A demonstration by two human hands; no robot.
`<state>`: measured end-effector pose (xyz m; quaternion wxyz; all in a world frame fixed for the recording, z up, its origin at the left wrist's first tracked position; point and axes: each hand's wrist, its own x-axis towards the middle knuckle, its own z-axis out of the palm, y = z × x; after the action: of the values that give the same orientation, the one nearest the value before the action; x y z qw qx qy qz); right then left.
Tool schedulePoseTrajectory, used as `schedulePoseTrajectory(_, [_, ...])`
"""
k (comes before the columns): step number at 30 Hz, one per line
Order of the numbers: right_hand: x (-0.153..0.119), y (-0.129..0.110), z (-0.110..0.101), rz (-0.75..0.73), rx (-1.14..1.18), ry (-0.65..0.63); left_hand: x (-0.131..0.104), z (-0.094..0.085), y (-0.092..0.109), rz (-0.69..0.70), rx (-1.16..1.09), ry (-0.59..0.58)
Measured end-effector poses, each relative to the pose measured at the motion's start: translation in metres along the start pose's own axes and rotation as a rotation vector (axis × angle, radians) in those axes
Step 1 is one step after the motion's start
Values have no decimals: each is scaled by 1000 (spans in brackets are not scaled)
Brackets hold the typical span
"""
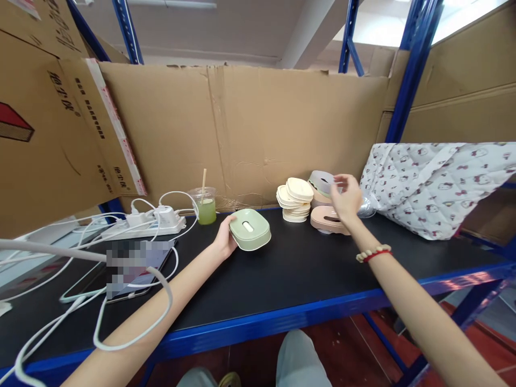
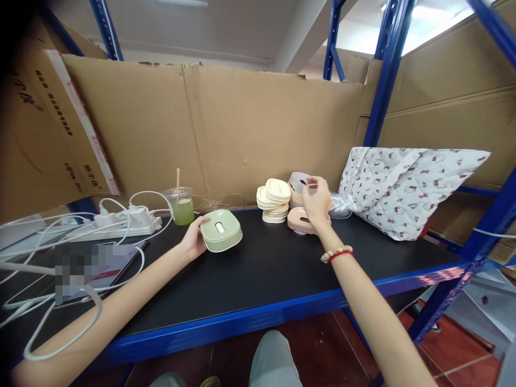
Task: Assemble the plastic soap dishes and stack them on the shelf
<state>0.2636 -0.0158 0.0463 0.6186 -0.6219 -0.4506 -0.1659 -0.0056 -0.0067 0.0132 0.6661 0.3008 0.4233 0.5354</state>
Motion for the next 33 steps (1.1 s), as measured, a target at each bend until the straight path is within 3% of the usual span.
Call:
schedulePoseTrajectory(4, [29, 61, -29, 154, -274, 123, -5, 3, -3, -51, 7, -65])
schedulePoseTrajectory(5, [35, 75, -36, 114, -346, 46, -7, 5, -4, -70, 8, -66])
schedulePoseTrajectory(9, [51, 111, -48, -147, -629, -459, -16, 12, -3, -101, -9, -75])
schedulePoseTrajectory(11, [55, 120, -45, -210, -750, -583, -18, 14, -2, -111, -2, -89])
schedulePoseTrajectory(15, [55, 124, -35, -307, -854, -663, -17, 12, -3, -109, 37, -74])
schedulePoseTrajectory(21, [49, 119, -28, -264, -890, -644, -12, 8, 0, -94, 43, -48])
schedulePoseTrajectory(33, [55, 93, -48, -207, -825, -523, -13, 10, 1, -71, 31, -55])
